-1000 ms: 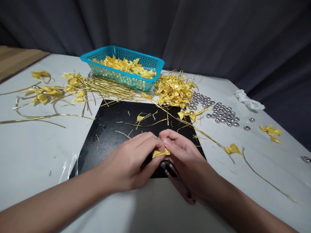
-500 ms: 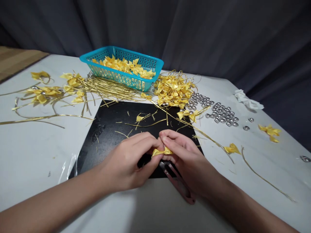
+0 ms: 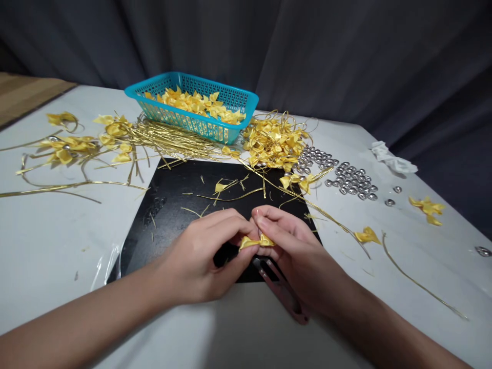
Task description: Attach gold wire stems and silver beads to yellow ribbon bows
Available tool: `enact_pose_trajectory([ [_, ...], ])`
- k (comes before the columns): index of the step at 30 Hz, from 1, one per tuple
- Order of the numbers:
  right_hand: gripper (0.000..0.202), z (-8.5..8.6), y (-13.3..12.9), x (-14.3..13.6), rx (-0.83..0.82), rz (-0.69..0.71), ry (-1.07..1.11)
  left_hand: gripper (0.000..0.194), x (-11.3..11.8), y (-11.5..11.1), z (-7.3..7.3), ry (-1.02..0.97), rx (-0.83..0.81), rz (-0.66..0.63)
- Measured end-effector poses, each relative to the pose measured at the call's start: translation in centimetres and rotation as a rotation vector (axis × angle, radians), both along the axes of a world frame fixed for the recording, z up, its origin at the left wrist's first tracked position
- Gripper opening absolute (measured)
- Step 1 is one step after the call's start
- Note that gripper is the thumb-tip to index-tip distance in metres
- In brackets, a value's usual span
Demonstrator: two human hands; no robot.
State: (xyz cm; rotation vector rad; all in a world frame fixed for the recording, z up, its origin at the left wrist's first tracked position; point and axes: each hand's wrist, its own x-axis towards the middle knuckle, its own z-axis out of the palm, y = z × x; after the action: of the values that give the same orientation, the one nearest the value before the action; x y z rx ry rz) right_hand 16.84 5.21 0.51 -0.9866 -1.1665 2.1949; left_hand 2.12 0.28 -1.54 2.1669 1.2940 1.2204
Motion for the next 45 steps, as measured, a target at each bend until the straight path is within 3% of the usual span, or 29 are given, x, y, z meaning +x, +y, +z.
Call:
enact_pose_trajectory([
  [14, 0.025, -0.03, 0.18, 0.08, -0.084, -0.014, -0.001, 0.005, -0.18, -0.02, -0.01, -0.010, -0.017, -0.008],
  [45, 0.023, 0.03, 0.13, 0.11, -0.102, -0.005, 0.027, 0.005, -0.04, -0.18, 0.23, -0.059, -0.032, -0.004],
])
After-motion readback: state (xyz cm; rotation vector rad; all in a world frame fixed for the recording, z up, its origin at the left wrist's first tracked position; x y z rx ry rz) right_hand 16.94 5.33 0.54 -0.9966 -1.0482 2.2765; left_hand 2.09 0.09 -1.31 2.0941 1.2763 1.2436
